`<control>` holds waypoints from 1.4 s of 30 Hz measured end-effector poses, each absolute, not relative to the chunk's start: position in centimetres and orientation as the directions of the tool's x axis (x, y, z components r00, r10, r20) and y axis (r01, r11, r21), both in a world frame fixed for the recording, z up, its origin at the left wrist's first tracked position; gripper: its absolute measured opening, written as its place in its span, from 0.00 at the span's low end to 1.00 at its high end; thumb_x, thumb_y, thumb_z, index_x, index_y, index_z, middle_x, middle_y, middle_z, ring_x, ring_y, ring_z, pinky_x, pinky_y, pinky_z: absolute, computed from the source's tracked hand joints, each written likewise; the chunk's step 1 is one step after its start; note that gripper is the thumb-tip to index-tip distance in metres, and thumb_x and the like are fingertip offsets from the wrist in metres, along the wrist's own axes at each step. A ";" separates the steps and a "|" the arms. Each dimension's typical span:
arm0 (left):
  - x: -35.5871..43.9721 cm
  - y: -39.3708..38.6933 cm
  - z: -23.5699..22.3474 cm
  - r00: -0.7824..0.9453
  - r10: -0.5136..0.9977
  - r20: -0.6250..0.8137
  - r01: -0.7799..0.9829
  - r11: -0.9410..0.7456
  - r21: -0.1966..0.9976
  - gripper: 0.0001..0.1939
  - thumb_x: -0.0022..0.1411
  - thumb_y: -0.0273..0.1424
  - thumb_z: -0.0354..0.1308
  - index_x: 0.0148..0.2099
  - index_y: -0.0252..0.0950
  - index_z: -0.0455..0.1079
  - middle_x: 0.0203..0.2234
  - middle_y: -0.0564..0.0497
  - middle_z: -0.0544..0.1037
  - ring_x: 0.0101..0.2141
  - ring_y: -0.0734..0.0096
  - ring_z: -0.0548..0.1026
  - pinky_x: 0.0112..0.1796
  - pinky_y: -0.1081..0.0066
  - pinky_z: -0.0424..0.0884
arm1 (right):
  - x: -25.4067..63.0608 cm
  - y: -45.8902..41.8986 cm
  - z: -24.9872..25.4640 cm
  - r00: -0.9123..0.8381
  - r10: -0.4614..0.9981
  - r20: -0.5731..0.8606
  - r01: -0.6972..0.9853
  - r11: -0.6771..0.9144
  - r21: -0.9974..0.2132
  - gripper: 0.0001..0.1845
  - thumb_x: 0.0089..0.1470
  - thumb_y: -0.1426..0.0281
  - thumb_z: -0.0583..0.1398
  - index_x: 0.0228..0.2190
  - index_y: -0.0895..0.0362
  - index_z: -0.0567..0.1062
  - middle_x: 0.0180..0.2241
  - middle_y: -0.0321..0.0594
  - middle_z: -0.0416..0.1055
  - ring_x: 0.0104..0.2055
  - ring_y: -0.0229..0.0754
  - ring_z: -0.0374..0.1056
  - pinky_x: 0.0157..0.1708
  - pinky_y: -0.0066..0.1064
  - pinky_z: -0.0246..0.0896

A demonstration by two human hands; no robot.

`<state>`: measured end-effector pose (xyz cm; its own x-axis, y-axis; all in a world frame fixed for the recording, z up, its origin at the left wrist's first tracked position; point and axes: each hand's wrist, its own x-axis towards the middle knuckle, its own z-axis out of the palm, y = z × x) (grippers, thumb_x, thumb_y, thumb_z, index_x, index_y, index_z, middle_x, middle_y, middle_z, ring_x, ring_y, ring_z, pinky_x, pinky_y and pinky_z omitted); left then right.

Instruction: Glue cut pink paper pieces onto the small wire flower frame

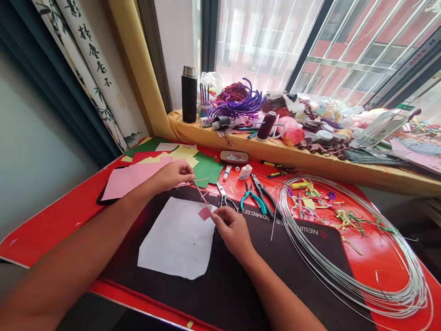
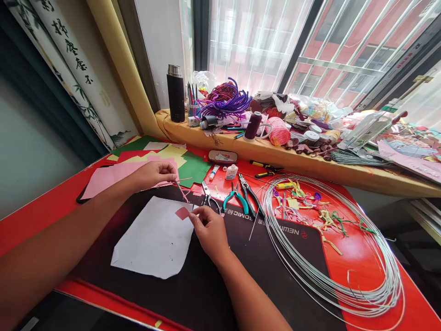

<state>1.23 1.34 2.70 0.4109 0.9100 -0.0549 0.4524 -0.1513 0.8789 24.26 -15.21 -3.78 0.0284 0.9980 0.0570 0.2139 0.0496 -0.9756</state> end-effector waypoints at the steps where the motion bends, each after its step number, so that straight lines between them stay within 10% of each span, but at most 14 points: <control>1: 1.6 0.6 2.6 0.413 0.909 -0.054 0.443 -0.148 0.884 0.18 0.53 0.46 0.73 0.34 0.39 0.75 0.27 0.51 0.80 0.27 0.67 0.75 0.26 0.71 0.66 | 24.3 -15.2 -3.8 0.037 0.998 0.048 0.187 0.040 -0.982 0.15 0.62 0.55 0.64 0.33 0.53 0.78 0.21 0.30 0.63 0.22 0.39 0.57 0.24 0.31 0.53; 42: 5.1 -6.9 0.6 0.412 0.904 -0.117 0.441 -0.085 0.894 0.15 0.59 0.46 0.65 0.37 0.39 0.73 0.28 0.51 0.81 0.29 0.65 0.76 0.30 0.68 0.69 | 24.6 -15.2 -3.2 0.171 0.980 0.097 0.375 0.027 -0.927 0.16 0.62 0.56 0.64 0.27 0.53 0.75 0.20 0.31 0.68 0.22 0.38 0.59 0.26 0.30 0.55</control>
<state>5.12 -6.94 0.56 0.4121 0.9036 -0.1174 0.4408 -0.0849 0.8936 24.63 -15.22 -3.17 0.1709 0.9805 0.0971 0.3746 0.0265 -0.9268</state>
